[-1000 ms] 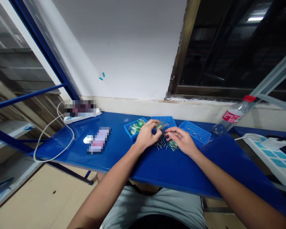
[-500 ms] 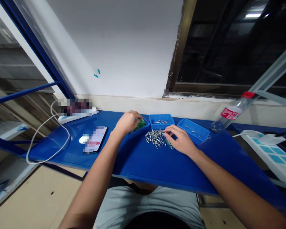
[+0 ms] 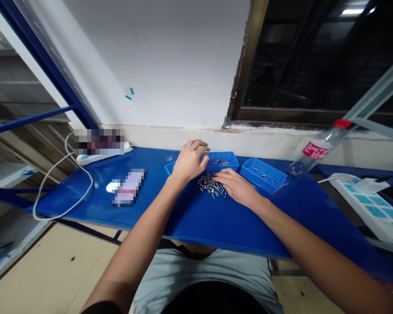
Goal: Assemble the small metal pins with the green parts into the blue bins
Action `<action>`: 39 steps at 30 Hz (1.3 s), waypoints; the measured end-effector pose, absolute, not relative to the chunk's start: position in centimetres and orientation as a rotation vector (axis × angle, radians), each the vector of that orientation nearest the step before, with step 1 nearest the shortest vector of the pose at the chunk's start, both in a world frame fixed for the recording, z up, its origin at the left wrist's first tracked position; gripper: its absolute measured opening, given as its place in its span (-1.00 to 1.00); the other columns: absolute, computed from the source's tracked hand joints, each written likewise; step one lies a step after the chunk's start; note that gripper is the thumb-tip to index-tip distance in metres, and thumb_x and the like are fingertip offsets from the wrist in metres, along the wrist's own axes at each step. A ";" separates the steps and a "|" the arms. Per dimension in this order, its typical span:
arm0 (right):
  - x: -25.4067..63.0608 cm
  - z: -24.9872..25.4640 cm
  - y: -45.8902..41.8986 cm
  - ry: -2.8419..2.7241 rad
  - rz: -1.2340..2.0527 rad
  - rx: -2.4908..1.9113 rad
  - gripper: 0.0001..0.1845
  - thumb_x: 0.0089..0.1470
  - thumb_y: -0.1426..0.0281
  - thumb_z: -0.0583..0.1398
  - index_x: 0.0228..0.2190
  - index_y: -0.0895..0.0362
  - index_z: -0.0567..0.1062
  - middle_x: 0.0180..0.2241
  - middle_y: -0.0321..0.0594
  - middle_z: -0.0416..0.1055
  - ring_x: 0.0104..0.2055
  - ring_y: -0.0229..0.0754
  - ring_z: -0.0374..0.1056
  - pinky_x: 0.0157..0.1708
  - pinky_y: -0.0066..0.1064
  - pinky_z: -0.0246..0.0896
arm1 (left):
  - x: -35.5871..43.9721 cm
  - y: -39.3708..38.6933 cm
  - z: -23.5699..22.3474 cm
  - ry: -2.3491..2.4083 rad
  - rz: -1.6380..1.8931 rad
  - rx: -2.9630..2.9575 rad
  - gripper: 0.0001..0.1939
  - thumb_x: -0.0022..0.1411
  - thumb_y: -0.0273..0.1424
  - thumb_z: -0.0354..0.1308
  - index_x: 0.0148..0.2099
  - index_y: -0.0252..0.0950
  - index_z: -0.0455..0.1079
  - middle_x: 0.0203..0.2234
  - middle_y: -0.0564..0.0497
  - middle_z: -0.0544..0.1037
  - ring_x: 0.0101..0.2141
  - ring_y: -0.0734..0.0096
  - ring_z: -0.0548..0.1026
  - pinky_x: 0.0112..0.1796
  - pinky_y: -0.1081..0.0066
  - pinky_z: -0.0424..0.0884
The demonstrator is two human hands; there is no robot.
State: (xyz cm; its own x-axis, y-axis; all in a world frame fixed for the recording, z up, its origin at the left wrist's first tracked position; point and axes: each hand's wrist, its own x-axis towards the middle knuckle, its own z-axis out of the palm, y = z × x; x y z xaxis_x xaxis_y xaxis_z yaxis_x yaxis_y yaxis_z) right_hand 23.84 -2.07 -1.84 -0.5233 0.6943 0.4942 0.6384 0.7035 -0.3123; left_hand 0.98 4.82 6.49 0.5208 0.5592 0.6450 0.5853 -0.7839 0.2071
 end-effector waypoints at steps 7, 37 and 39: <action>23.4 -1.7 -1.1 -2.456 -0.137 -1.220 -0.64 0.26 0.55 0.16 0.05 0.20 0.58 -0.01 0.07 0.58 0.09 0.13 0.46 0.16 -0.02 0.37 | 5.8 2.5 4.1 -0.764 -1.323 -2.895 -0.71 0.49 -0.38 -0.02 0.01 -0.30 0.52 -0.05 -0.14 0.62 -0.01 0.18 0.53 0.10 0.15 0.45; 23.4 -1.4 -1.8 -1.633 0.318 -1.126 -0.85 0.24 0.30 0.24 -0.23 0.06 0.61 -0.19 -0.15 0.57 -0.25 -0.11 0.52 -0.23 -0.27 0.52 | 4.7 3.1 -0.4 -0.878 -1.697 -3.193 -0.55 0.28 -0.62 0.17 0.20 -0.32 0.46 -0.04 -0.12 0.68 -0.11 0.31 0.69 -0.02 0.30 0.62; 23.3 -1.1 -1.9 -1.654 0.296 -1.122 -0.87 0.24 0.32 0.24 -0.24 0.06 0.61 -0.20 -0.15 0.56 -0.28 -0.12 0.51 -0.24 -0.27 0.51 | 4.7 3.0 -0.4 -0.895 -1.735 -3.176 -0.58 0.30 -0.61 0.17 0.18 -0.31 0.47 -0.07 -0.11 0.69 -0.11 0.31 0.69 -0.01 0.29 0.62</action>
State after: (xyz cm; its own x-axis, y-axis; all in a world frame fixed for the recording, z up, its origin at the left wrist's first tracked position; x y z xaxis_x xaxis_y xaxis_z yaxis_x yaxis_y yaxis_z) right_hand 23.34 -1.94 -1.13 0.0079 0.7841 0.6206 0.5206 0.5267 -0.6720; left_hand 4.67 3.04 -0.38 0.4974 0.6325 0.5937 0.1173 -0.7271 0.6764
